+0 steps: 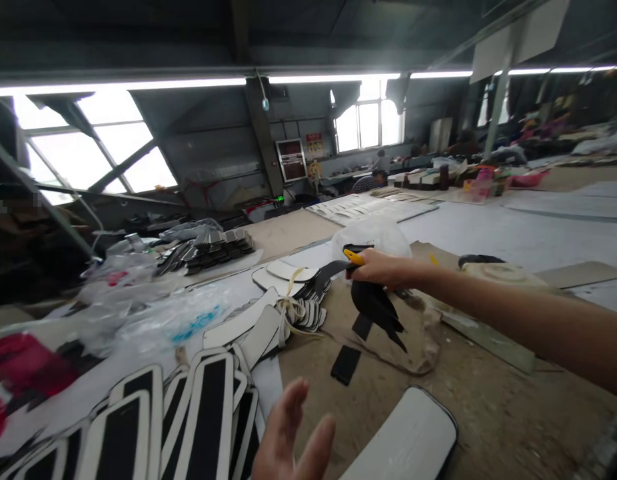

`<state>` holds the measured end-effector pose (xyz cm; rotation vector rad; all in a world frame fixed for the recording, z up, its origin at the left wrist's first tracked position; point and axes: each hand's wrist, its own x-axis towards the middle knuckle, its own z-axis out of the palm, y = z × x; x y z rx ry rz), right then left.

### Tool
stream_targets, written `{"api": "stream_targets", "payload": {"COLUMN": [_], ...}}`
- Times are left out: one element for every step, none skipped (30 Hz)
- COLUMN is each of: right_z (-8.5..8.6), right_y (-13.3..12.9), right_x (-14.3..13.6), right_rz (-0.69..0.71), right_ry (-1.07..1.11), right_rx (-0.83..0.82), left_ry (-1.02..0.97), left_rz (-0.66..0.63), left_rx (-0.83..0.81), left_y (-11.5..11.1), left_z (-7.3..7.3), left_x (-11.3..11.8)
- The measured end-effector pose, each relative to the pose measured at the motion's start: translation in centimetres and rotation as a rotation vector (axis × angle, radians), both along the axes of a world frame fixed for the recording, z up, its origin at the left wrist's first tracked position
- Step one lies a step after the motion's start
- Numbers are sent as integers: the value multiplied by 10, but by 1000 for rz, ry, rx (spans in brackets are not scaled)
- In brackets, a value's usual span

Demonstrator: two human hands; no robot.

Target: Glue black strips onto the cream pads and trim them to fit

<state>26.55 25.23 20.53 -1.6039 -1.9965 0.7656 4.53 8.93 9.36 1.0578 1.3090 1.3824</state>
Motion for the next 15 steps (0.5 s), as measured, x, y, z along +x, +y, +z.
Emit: {"api": "stream_targets", "payload": {"right_z": [-1,-2,-3,-4,-5,-7,-9,-12,-15,-19,-22,-26,-28,-31,-32], "right_y": [-15,-31,-45,-59,-71,-80,-88,-93,-97,-98,-99,-98,-97,-95,-94], "right_x": [-12,-24,-35,-45,-55,-64,-72,-79,-86,-92,-97,-101,-105,-108,-111], "right_rz": [77,159,245,327,401,457,490,507,511,507,503,507,516,527,533], "right_ry": [33,72,116,156,190,213,221,224,222,217,206,189,173,163,159], "right_rx": [-24,-60,-107,-153,-192,-223,-245,-259,-269,-279,-280,-272,-259,-257,-271], "left_ry": [-41,-108,-200,-305,-418,-488,-537,-579,-608,-633,-651,-658,-651,-637,-623], "left_rz": [0,-28,-90,-160,-276,-360,-416,-458,-472,-469,-453,-423,-385,-347,-314], "left_rx": [3,13,23,31,33,9,-25,-61,-98,-129,-153,-169,-181,-192,-199], "left_y": [3,7,11,15,17,17,15,12,8,3,-2,-6,-10,-13,-15], "left_z": [8,15,22,26,30,30,30,28,25,22,20,18,18,17,17], "left_x": [5,10,15,19,21,23,23,21,19,15,11,7,3,-1,-4]}}
